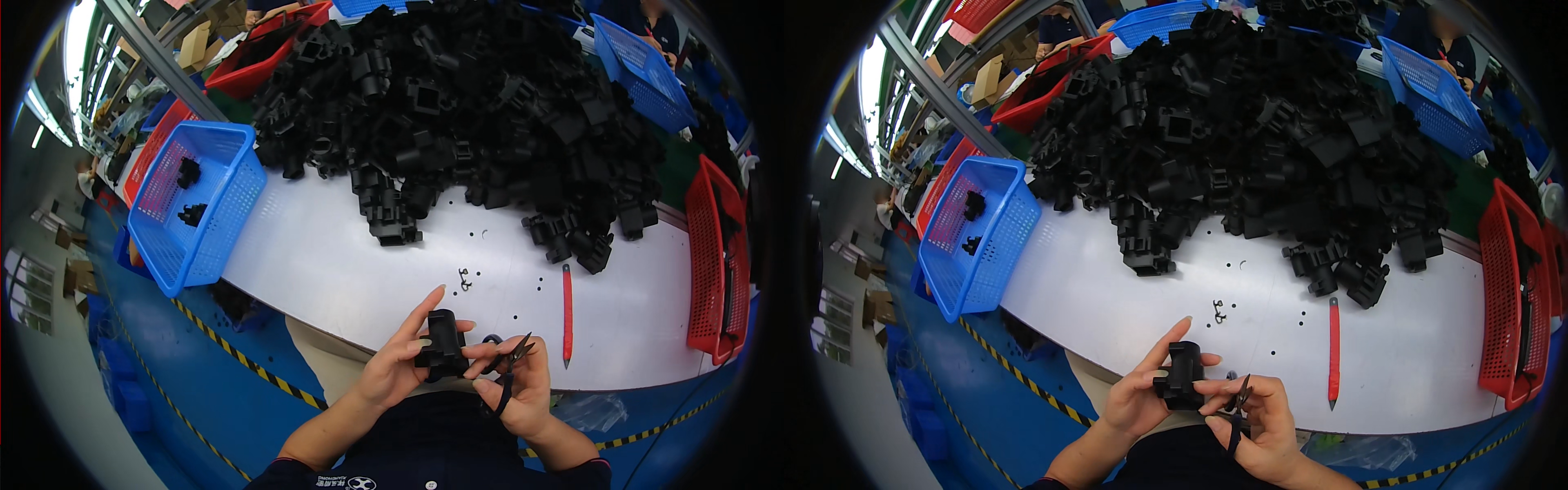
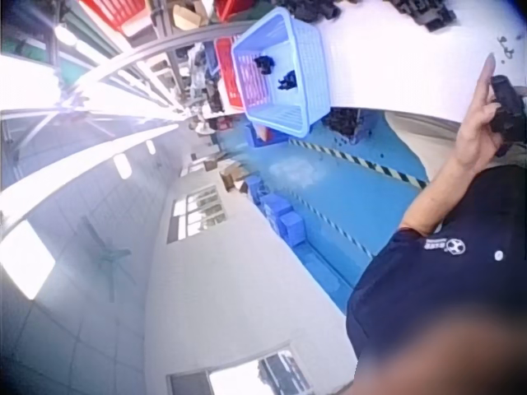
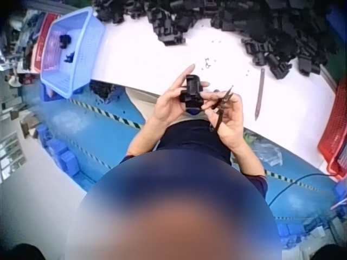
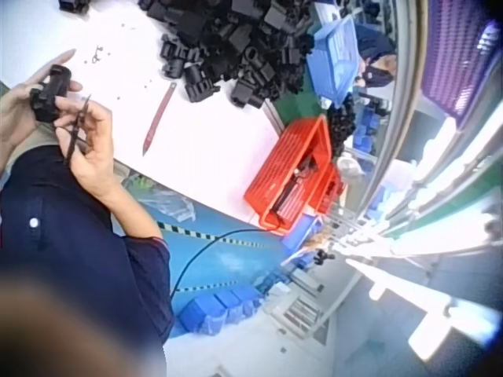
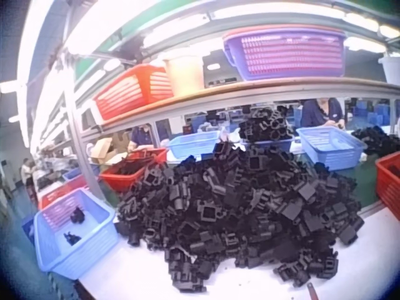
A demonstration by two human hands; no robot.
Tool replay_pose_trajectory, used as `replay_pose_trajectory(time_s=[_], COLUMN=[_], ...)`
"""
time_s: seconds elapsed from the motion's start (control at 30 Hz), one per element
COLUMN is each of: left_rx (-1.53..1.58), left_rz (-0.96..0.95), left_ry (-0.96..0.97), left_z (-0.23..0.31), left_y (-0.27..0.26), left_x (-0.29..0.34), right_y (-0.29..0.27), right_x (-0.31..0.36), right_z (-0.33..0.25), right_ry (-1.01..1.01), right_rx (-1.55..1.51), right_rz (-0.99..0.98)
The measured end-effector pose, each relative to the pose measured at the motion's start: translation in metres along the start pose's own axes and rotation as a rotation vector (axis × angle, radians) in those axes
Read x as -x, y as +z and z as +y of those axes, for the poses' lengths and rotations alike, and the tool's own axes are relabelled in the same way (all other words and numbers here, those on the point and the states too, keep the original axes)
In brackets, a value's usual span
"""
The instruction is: The person assembles small black components into a plastic housing by hand, using scissors, tweezers, and a probing tool to manipulate the parts from storage bins.
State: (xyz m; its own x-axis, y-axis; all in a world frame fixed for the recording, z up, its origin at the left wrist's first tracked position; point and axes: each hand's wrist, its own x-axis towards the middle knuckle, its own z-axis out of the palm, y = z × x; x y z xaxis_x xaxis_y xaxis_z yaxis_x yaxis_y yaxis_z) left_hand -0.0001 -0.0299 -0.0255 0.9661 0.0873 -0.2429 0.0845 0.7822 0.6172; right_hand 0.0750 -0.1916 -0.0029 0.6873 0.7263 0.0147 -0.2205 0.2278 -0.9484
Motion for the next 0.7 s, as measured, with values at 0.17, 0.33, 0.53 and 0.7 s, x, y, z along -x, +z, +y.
replay_pose_trajectory(time_s=[0.17,0.33,0.53,0.7], left_rx=[0.231,0.348,0.224,0.054], left_rz=[-0.099,-0.149,-0.061,0.007], left_ry=[-0.084,-0.157,-0.118,-0.072], left_z=[-0.005,-0.007,-0.004,0.005], left_y=[-0.005,-0.012,-0.013,-0.01], left_x=[-0.002,0.001,0.006,0.008], right_y=[0.003,0.006,0.006,0.008], right_x=[-0.004,-0.006,-0.008,-0.011], right_z=[-0.002,0.0,0.004,0.003], right_ry=[-0.012,-0.019,-0.001,0.083], right_rx=[-0.05,-0.02,-0.115,-0.135], right_rz=[-0.03,-0.032,0.011,0.078])
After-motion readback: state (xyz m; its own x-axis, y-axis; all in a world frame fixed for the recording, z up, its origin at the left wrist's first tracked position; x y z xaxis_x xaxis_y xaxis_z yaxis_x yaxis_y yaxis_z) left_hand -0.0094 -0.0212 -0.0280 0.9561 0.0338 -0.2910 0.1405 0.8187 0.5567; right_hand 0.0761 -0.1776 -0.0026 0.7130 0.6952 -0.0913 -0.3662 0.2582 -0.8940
